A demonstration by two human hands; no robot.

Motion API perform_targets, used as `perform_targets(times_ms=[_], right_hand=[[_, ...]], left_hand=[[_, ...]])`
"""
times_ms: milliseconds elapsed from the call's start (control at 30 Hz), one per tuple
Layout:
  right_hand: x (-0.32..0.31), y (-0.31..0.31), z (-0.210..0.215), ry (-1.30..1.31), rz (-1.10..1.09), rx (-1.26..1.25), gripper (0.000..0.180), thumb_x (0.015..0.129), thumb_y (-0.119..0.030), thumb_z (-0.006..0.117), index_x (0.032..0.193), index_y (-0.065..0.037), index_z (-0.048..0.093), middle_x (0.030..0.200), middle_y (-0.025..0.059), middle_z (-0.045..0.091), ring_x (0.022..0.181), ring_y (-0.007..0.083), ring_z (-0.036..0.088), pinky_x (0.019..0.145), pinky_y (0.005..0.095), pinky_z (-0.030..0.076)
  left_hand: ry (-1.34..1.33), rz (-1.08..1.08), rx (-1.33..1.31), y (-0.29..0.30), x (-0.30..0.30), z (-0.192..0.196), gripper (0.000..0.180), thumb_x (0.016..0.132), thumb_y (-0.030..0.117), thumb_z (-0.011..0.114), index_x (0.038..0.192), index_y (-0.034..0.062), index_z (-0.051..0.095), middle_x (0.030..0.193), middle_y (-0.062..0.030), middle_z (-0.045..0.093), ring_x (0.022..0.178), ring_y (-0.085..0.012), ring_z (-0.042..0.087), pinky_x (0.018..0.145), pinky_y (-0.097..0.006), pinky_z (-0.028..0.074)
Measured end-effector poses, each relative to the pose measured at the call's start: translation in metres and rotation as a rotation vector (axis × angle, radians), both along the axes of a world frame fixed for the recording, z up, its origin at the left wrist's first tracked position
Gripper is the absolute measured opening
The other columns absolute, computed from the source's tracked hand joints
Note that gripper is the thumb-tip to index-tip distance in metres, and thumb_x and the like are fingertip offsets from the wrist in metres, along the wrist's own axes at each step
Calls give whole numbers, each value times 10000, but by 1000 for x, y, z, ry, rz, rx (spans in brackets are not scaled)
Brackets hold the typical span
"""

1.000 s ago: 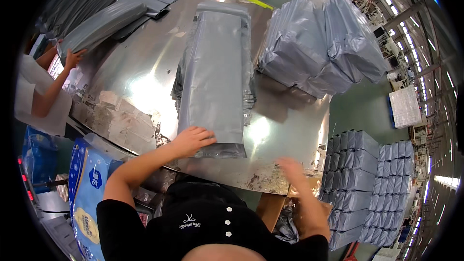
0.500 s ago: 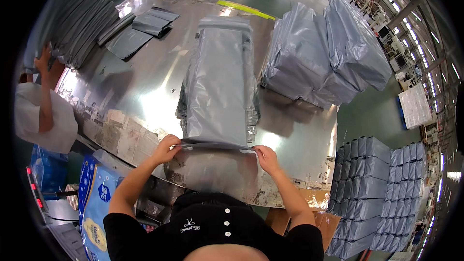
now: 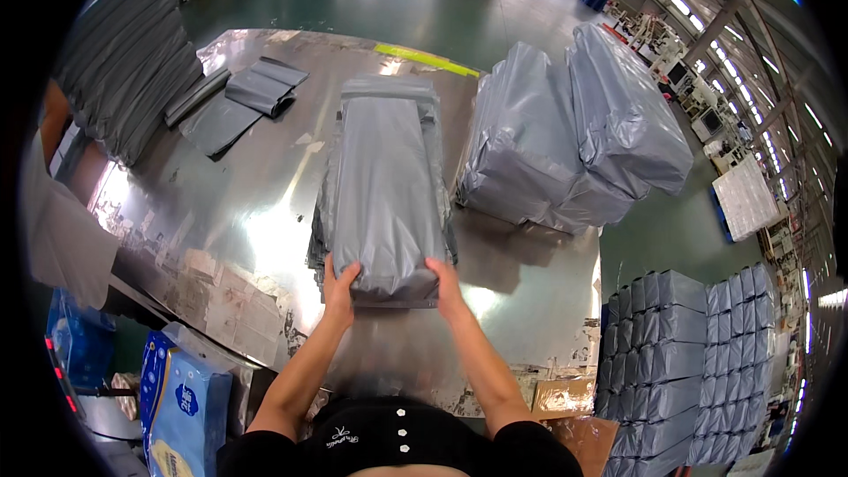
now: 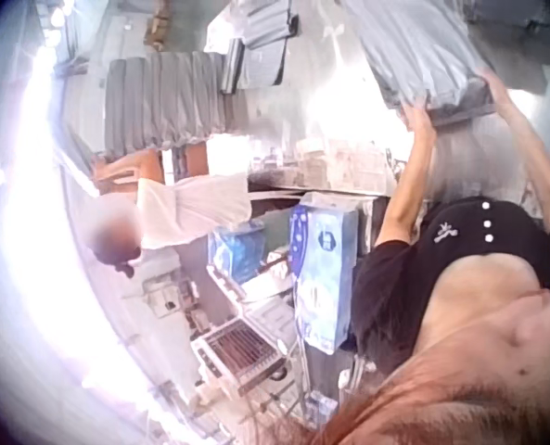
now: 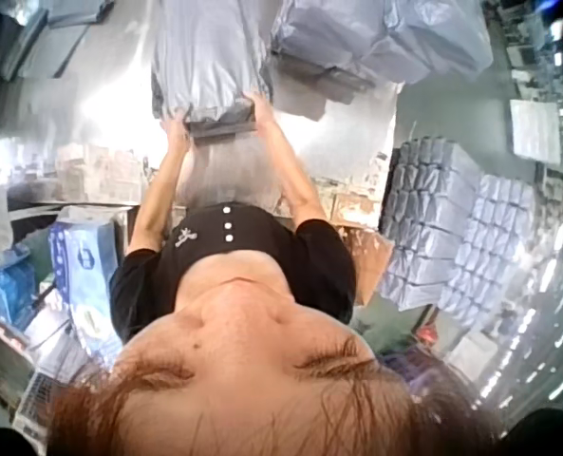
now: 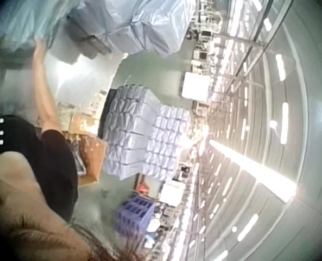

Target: The person repeatedly picks up blue tissue paper packages from a conveyor belt, places each into a gray plastic bag, folds the bag closed, and stacks the finished packages on a metal table. A coworker performs the same task at an adjacent station.

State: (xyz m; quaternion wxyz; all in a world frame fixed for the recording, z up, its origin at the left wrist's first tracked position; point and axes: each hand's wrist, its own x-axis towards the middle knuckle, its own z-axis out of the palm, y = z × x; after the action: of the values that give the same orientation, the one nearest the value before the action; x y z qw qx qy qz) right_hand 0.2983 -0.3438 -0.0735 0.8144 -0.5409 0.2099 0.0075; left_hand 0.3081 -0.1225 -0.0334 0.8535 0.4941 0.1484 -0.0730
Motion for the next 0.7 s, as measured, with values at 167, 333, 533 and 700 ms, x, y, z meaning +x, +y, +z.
perform_targets(times_ms=[167,333,533,700], right_hand=[[-15,-13,131,-288,-129,7,259,814,-257,596,962,-44,586,871,12,590,857,139,564,808,283,440],[-53,-36,194,-583,-281,-45,463,801,-227,547,1196,12,506,1056,58,574,969,158,542,889,293,419],[16,-117,284,-481,-615,-47,462,840,-476,570,1096,-93,605,1098,52,600,1038,216,537,896,379,436],[35,-216,194,83,-949,-1368,612,866,-580,512,1117,-33,622,1145,180,584,1089,344,531,912,424,428]], left_hand=[[-224,24,-102,-14,-13,115,681,822,158,665,1397,32,322,1330,-115,439,1186,-215,447,1018,-315,337],[-415,-165,-216,-38,-23,168,614,826,128,635,1363,55,348,1271,-97,464,1167,-189,457,1009,-320,357],[-596,-523,-70,-121,97,220,740,925,431,572,1488,124,202,1414,-113,357,1304,-201,336,1059,-341,309],[-654,-579,27,-138,73,190,567,932,279,611,1412,108,363,1211,-62,540,1095,-158,523,919,-318,430]])
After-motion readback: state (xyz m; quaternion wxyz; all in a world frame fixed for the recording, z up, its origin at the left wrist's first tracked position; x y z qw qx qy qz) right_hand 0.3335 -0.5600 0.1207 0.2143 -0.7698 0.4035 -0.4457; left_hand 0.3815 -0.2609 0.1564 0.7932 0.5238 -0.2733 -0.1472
